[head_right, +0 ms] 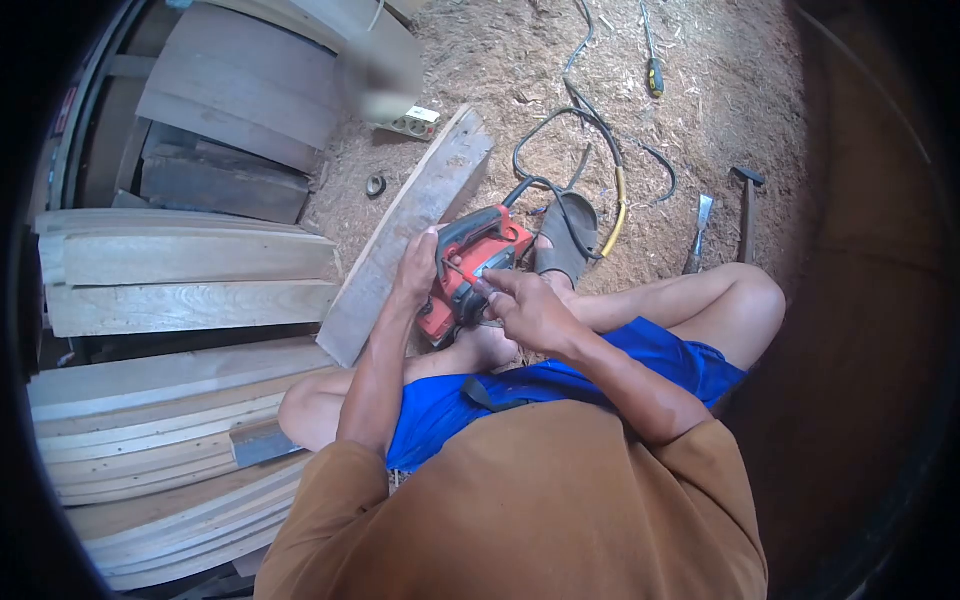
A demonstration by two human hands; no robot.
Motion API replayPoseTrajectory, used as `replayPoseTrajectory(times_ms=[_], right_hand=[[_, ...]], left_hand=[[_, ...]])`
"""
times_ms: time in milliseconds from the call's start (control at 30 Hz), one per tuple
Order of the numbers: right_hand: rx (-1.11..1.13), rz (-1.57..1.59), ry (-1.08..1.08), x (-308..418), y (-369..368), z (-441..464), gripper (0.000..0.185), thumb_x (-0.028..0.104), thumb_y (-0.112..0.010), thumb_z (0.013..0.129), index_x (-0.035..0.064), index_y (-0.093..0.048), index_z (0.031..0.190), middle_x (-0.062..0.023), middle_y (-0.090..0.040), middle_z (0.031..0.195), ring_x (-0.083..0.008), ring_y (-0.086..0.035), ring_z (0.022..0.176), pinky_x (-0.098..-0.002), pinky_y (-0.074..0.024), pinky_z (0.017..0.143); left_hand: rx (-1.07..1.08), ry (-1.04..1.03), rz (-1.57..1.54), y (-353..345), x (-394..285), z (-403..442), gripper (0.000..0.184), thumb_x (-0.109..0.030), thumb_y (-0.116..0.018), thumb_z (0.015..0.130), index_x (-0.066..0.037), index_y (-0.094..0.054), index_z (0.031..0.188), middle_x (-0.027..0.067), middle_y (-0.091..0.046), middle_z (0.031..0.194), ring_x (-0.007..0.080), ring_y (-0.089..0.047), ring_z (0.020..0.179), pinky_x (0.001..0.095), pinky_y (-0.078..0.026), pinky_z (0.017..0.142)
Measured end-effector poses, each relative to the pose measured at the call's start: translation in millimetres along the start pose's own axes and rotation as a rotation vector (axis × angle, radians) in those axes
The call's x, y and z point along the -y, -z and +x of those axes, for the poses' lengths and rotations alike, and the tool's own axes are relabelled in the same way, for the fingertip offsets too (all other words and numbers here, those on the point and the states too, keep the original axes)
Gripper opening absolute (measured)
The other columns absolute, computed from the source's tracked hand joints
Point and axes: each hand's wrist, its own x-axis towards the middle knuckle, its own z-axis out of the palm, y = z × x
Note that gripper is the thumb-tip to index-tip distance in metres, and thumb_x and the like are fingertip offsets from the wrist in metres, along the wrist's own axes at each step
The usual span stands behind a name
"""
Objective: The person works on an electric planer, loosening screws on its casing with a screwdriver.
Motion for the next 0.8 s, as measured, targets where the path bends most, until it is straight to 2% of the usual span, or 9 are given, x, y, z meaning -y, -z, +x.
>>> replayPoseTrajectory(times_ms=[100, 167, 233, 333, 367, 500, 600, 700, 800], right_hand=[[0.100, 0.310, -0.274, 0.3, 3.2, 5.8, 0.046, 0.013, -0.059, 0.101, -0.0055, -0.060, 0.143, -0.0288, -0.073, 0.102, -0.0407, -0.074, 0.096, -0.0519, -0.0554, 0.076], [0.052, 0.181, -0.128, -13.0, -0.5, 8.3, 0.048, 0.014, -0.059, 0.100, -0.0040, -0.059, 0.145, -0.0280, -0.072, 0.099, -0.0421, -0.072, 0.093, -0.0533, -0.0549, 0.076], [-0.045, -0.204, 0.224, -17.8, -9.6, 2.1, 0.050, 0.013, -0.059, 0.099, -0.0016, -0.058, 0.147, -0.0265, -0.071, 0.096, -0.0438, -0.071, 0.089, -0.0552, -0.0542, 0.075], [-0.070, -0.716, 0.226, 6.4, -6.3, -24.1, 0.051, 0.009, -0.060, 0.095, -0.0005, -0.060, 0.146, -0.0228, -0.072, 0.097, -0.0359, -0.072, 0.084, -0.0475, -0.0565, 0.076], [-0.032, -0.627, 0.102, 22.0, -1.4, -29.4, 0.054, 0.008, -0.059, 0.093, 0.0001, -0.059, 0.147, -0.0256, -0.074, 0.111, -0.0414, -0.073, 0.102, -0.0501, -0.0567, 0.090], [-0.166, -0.405, 0.241, -11.1, 9.3, -33.0, 0.052, 0.015, -0.057, 0.093, 0.0048, -0.064, 0.143, -0.0266, -0.075, 0.103, -0.0442, -0.074, 0.098, -0.0530, -0.0565, 0.088], [-0.059, -0.348, 0.143, -5.9, 12.9, -32.9, 0.049, 0.007, -0.055, 0.096, -0.0026, -0.062, 0.143, -0.0242, -0.075, 0.120, -0.0389, -0.074, 0.112, -0.0451, -0.0569, 0.098], [-0.164, -0.280, 0.312, -13.9, 0.1, -24.0, 0.048, 0.012, -0.056, 0.094, 0.0011, -0.065, 0.140, -0.0209, -0.076, 0.120, -0.0416, -0.074, 0.106, -0.0508, -0.0572, 0.094], [-0.075, -0.327, 0.206, -1.7, 1.5, -25.2, 0.047, 0.011, -0.055, 0.096, -0.0007, -0.064, 0.141, -0.0220, -0.075, 0.124, -0.0412, -0.073, 0.111, -0.0494, -0.0569, 0.098]], left_hand=[[0.004, 0.023, 0.012, -1.0, -7.0, -1.3, 0.054, -0.035, -0.032, 0.114, 0.002, -0.067, 0.136, 0.0079, -0.071, 0.090, 0.0158, -0.064, 0.077, 0.0326, -0.053, 0.073], [0.008, 0.057, -0.020, -1.8, -14.7, -6.3, 0.055, -0.036, -0.033, 0.115, 0.002, -0.067, 0.135, 0.0076, -0.071, 0.092, 0.0156, -0.064, 0.077, 0.0329, -0.053, 0.073], [0.014, -0.017, -0.045, -3.6, -9.6, -3.4, 0.054, -0.036, -0.033, 0.116, 0.003, -0.066, 0.136, 0.0067, -0.071, 0.093, 0.0147, -0.064, 0.075, 0.0314, -0.053, 0.071], [0.035, -0.041, -0.038, -0.3, -6.7, -4.9, 0.053, -0.036, -0.034, 0.117, 0.003, -0.065, 0.138, 0.0052, -0.071, 0.095, 0.0126, -0.063, 0.074, 0.0289, -0.054, 0.071], [0.048, -0.037, -0.031, -0.3, -7.1, -4.0, 0.053, -0.035, -0.035, 0.117, 0.003, -0.064, 0.138, 0.0046, -0.071, 0.096, 0.0118, -0.063, 0.074, 0.0280, -0.054, 0.070], [0.074, 0.047, -0.137, 0.8, -18.4, -7.7, 0.052, -0.036, -0.037, 0.117, 0.002, -0.062, 0.141, 0.0046, -0.070, 0.095, 0.0103, -0.064, 0.075, 0.0258, -0.054, 0.068], [0.072, 0.042, -0.159, 0.2, -17.5, -6.2, 0.054, -0.039, -0.040, 0.116, 0.003, -0.061, 0.143, 0.0059, -0.070, 0.094, 0.0114, -0.064, 0.074, 0.0253, -0.055, 0.063], [0.077, 0.011, -0.150, 1.3, -17.0, -7.1, 0.054, -0.039, -0.040, 0.116, 0.002, -0.061, 0.143, 0.0065, -0.070, 0.096, 0.0115, -0.064, 0.074, 0.0255, -0.055, 0.063], [0.072, -0.007, -0.134, 0.3, -17.7, -7.6, 0.055, -0.041, -0.040, 0.115, 0.002, -0.061, 0.143, 0.0073, -0.071, 0.099, 0.0118, -0.064, 0.074, 0.0257, -0.055, 0.063]])
